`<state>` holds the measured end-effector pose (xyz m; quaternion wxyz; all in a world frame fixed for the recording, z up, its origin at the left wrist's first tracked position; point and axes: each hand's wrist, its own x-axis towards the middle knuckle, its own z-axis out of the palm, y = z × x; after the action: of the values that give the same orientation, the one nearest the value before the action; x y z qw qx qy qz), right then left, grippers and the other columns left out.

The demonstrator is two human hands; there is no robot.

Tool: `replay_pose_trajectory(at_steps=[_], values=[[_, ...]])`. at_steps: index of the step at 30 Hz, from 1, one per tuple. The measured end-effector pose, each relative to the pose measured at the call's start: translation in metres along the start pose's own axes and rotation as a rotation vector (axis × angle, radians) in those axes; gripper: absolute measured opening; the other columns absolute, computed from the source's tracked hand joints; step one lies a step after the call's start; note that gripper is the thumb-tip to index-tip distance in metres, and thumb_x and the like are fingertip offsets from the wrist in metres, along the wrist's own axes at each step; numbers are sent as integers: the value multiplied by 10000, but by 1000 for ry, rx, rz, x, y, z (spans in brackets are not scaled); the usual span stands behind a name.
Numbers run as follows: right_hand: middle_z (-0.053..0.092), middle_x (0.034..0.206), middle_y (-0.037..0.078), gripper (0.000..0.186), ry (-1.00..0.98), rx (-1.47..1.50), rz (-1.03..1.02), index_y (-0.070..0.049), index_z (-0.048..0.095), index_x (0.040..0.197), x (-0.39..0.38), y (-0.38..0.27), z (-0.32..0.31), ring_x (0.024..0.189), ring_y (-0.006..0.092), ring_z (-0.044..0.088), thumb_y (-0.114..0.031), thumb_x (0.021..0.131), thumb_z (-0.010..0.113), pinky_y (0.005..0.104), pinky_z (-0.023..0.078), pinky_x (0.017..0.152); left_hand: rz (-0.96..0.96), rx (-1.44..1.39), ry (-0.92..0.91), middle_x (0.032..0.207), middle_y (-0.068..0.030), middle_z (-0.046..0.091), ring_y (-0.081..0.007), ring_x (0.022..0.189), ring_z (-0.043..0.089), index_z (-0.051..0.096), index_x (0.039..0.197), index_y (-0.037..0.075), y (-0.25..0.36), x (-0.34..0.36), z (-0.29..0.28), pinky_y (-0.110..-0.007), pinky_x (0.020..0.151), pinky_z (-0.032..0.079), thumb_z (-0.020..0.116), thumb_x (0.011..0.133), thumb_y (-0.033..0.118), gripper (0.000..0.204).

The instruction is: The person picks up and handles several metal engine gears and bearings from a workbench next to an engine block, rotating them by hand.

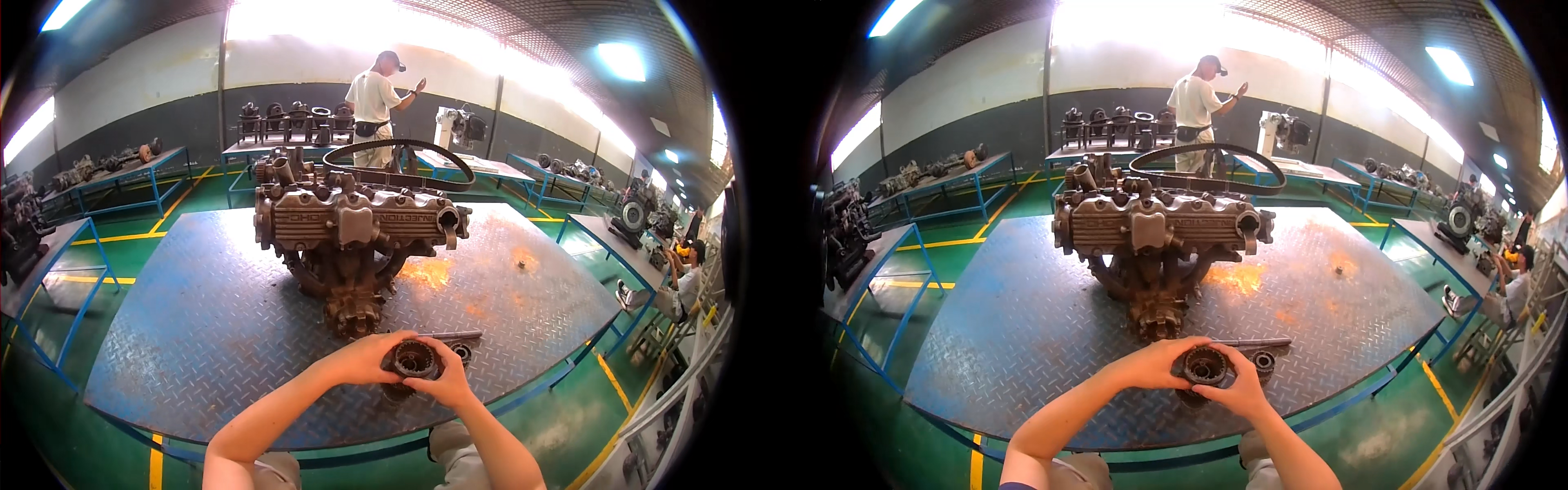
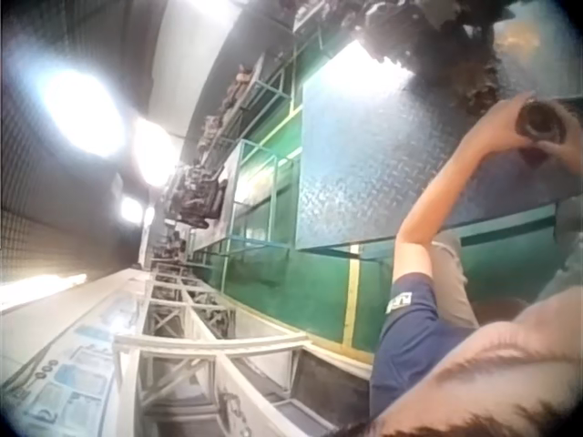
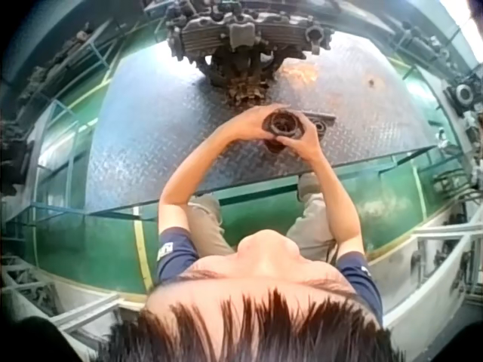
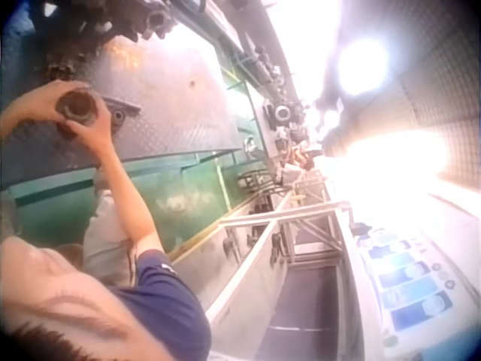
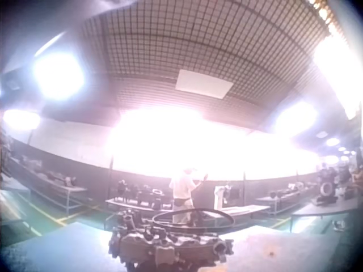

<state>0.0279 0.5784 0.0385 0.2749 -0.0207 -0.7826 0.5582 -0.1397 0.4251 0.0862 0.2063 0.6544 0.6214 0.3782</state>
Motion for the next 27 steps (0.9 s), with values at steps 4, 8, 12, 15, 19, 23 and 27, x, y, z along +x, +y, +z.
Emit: replay_pose_trajectory(at_steps=[4,8,12,15,19,23,27], values=[[626,1258,122,778,5,-8,-1,15,546,1324,0,-4,1,1187,204,593,-191,671,916,341,446,1051,46,8,5,1350,-195,589,-328,1262,570,441,1450,33,-9,0,4,-394,1069,435,790,713,132,821],[617,1252,104,794,6,-63,-25,18,524,1330,0,-11,3,1174,182,591,-73,642,909,332,455,1049,103,20,37,1281,-198,613,-344,1216,580,506,1365,7,-10,0,5,-406,1043,443,811,695,170,755],[619,1246,106,799,26,-39,-31,22,528,1323,0,-11,5,1173,183,592,-74,632,917,331,454,1051,132,44,93,1223,-171,630,-324,1166,602,556,1297,22,-16,3,7,-395,1021,451,825,681,175,690],[633,1228,123,764,68,-15,-70,17,561,1297,1,-9,7,1158,197,609,-182,656,926,337,464,1034,189,67,115,1161,-173,629,-348,1092,608,590,1240,24,-13,5,7,-403,959,468,847,677,211,646],[629,1228,124,797,152,62,-106,39,536,1309,2,-10,7,1159,202,609,-148,642,931,336,460,1040,89,81,129,1031,-165,606,-352,989,579,647,1084,21,0,8,3,-425,869,464,833,691,317,526],[619,1226,132,828,225,151,-168,55,481,1348,0,-7,1,1168,217,600,-80,651,907,349,461,1040,195,213,108,1068,-147,590,-333,1059,553,659,1082,34,-1,10,15,-415,909,461,837,699,349,526],[611,1216,132,787,321,241,-166,58,463,1355,-4,-16,2,1173,210,590,-4,679,862,354,463,1036,118,285,107,1033,-139,587,-327,1052,566,667,1101,33,3,9,12,-402,910,471,832,719,347,521]])
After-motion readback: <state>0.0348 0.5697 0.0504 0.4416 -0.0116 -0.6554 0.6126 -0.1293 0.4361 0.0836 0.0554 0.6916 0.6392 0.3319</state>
